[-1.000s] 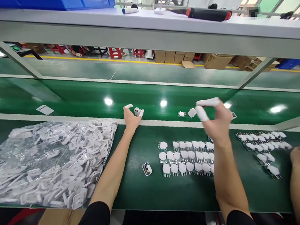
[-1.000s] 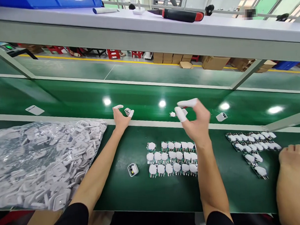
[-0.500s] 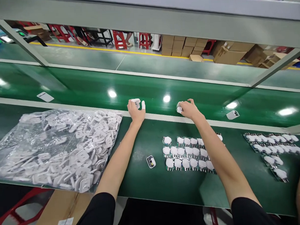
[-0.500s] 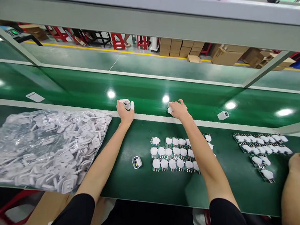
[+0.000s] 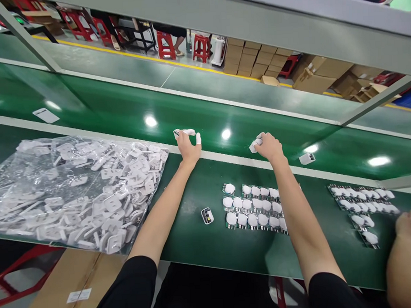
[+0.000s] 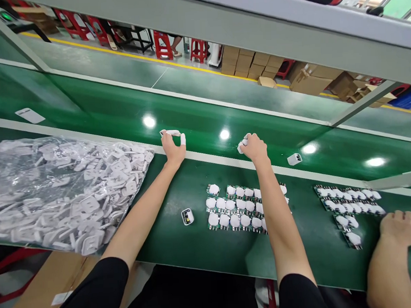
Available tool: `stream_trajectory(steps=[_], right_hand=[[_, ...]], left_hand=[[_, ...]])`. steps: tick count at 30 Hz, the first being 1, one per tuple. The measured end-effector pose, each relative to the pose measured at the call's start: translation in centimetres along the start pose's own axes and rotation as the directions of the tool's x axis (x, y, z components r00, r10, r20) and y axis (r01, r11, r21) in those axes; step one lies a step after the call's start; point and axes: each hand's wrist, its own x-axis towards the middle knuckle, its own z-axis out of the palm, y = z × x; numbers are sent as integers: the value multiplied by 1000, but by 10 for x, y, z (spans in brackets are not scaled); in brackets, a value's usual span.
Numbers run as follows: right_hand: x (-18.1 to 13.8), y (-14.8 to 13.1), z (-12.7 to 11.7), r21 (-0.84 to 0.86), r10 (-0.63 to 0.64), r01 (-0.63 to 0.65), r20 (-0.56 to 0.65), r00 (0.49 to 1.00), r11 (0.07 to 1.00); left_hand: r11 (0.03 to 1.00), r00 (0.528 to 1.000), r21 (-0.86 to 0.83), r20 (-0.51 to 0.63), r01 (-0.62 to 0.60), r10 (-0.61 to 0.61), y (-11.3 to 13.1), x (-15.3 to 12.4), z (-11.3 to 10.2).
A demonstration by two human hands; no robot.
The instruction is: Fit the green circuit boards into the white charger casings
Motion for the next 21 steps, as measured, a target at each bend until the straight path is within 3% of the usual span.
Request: stream_trajectory(steps=[6,8,9,10,12,13,14,17,21], right_hand=[[-7,-20,14,179,-46,46,-8,999,983],[-16,-30,11,269,-94,101,-41,995,958],[-22,-36,9,316,-123,136,-63,990,939],[-31,-43,6,363,-153,174,-88,984,915],[-50,-58,-1,445,-208,253,-149,967,859],[-61,-65,-5,476,-227,288,-183,957,831],[-71,-72,-10,497,-240,318,-216,947,808],[-96,-88,-23,555,-269,401,-306,913,729],[-111,-94,-42,722,-220,450,-396,892,525]], left_hand=[[998,994,6,88,-61,60,17,2,-5],[991,968,-30,212,-130,134,37,2,-7],[983,931,-65,316,-172,184,49,1,-9],[971,864,-111,444,-212,240,63,-1,-10],[949,682,-198,661,-246,314,90,-7,-12],[945,616,-220,718,-240,324,102,-11,-14],[946,581,-234,747,-223,322,113,-15,-15],[939,576,-294,743,-176,341,134,-21,-22],[916,612,-379,695,-136,378,146,-15,-36]])
